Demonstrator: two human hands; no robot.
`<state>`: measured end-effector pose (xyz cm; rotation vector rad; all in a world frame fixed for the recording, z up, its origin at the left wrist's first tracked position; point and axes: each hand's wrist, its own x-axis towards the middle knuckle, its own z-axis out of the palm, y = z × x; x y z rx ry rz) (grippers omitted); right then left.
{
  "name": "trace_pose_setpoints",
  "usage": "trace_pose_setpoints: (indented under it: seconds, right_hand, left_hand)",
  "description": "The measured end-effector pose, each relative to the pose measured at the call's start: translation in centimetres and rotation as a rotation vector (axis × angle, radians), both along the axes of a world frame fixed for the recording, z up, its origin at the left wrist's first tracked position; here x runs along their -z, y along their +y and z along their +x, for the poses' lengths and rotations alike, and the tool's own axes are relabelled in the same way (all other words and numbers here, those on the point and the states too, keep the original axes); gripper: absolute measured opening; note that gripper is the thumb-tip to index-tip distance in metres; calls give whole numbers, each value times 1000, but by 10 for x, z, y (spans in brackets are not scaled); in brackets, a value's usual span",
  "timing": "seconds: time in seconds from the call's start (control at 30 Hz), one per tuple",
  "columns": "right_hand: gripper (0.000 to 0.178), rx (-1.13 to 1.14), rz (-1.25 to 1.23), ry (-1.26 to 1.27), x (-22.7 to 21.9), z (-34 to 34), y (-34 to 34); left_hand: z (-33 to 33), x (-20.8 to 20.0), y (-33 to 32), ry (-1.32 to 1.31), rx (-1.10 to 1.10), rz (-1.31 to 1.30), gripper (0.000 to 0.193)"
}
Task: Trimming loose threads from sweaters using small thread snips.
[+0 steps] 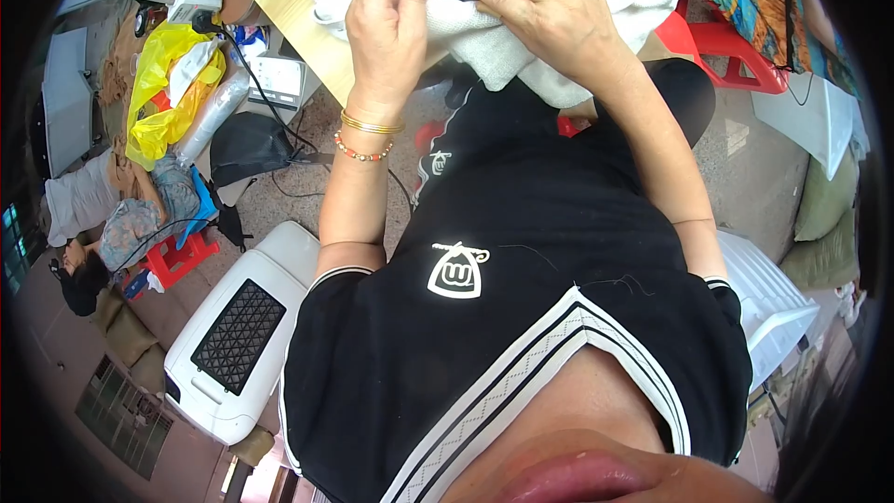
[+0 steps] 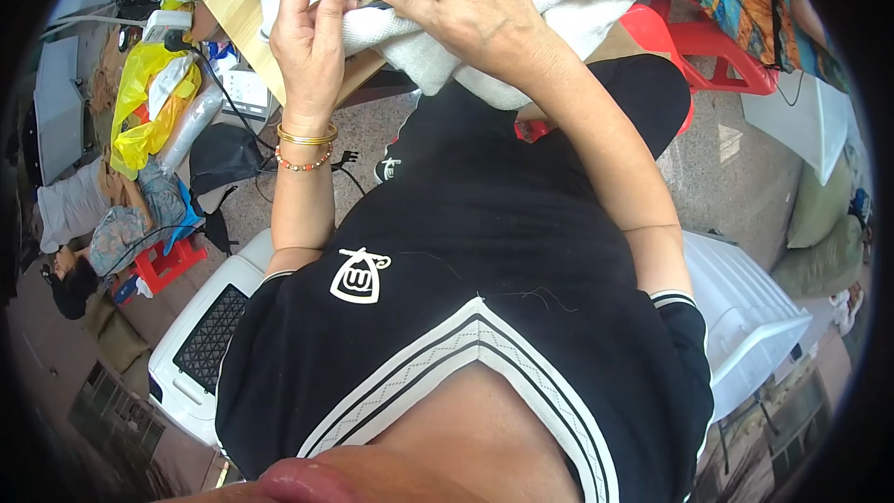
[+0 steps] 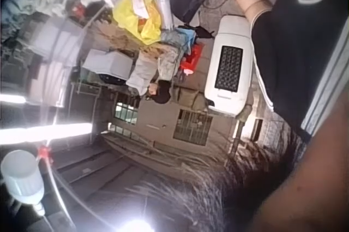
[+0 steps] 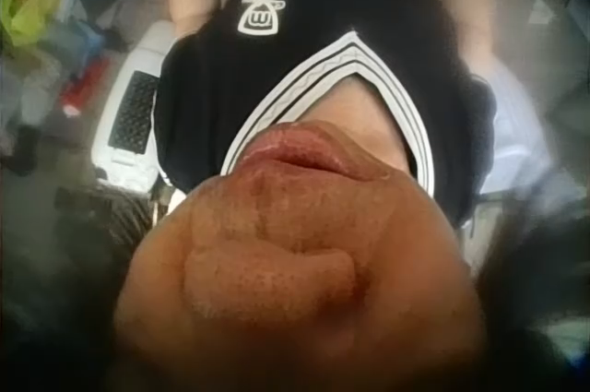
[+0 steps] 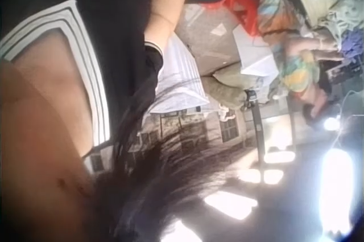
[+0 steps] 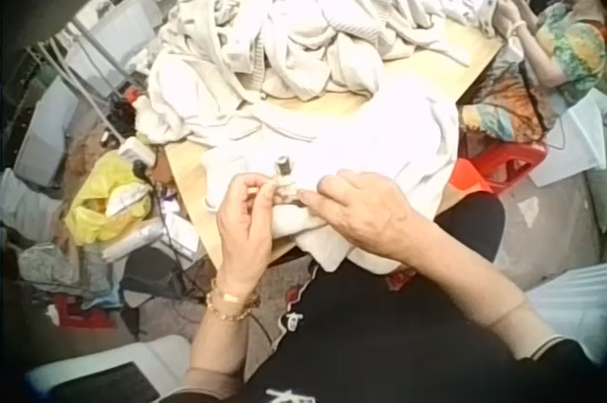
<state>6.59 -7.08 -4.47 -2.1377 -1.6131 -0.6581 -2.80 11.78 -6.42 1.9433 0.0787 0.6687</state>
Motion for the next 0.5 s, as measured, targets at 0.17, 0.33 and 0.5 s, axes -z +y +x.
trace_pose_setpoints:
  seconds: [0.17, 0.33, 0.5]
  right_hand:
    - [34, 54, 51, 357, 19, 1, -4]
    - [26, 50, 109, 312, 3, 2, 5]
    - [69, 92, 170, 698, 12, 18, -6]
  left_hand:
    - [-29, 14, 13, 45, -56, -216, 18]
    - [-58, 11, 30, 156, -46, 422, 33]
    - [-49, 7, 33, 262, -24, 438, 24]
